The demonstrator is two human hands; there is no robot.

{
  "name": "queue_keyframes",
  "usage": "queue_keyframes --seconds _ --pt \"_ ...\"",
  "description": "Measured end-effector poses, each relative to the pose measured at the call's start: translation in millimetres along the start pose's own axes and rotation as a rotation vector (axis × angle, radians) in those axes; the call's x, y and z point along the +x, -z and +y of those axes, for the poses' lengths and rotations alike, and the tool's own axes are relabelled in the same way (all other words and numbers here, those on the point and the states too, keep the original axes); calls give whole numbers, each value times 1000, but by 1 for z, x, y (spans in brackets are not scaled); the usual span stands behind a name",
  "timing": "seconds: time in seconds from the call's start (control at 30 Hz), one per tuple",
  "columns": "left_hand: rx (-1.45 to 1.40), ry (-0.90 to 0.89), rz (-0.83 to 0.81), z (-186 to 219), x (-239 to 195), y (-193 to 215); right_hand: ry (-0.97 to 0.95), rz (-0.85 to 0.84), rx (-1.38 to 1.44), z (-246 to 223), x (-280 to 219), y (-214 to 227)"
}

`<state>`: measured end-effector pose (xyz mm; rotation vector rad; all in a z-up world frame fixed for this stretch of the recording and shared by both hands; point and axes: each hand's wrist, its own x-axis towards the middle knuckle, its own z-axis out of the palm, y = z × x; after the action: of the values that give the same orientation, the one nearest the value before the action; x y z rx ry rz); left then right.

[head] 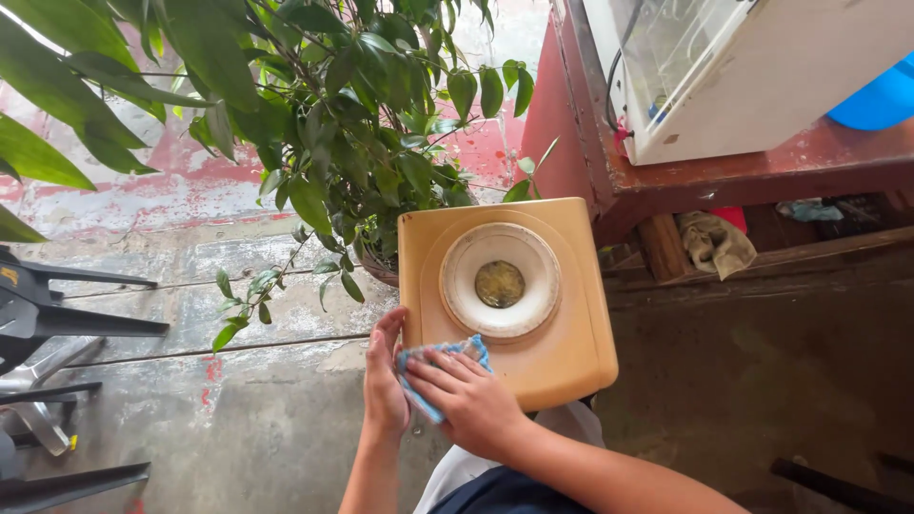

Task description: Cleaning the exterior and components of a water dispenser using a damp cloth and water.

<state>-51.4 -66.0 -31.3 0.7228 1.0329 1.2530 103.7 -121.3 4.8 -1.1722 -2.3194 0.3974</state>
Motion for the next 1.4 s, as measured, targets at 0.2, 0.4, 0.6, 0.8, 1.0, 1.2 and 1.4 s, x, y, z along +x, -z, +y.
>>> queue_keyframes --seconds 0.2,0.4,0.6,0.8,1.0,1.2,1.4 --pt "356 -221 -44 -16 2 -18 -246 140 -102 35 -18 19" --pt "684 -224 -77 18 -28 -84 -549 446 282 61 2 11" --pt "341 -8 -323 34 -29 -136 -510 416 308 35 -1 84" --pt "-20 194 -419 7 -12 -193 -436 218 585 75 -34 170" --pt "74 154 -490 -10 -8 -294 -736 491 726 164 -101 231" --pt "208 160 -673 -74 5 -386 -644 651 555 225 -158 288" --pt "234 85 -642 -100 5 -524 -605 658 305 304 -206 385"
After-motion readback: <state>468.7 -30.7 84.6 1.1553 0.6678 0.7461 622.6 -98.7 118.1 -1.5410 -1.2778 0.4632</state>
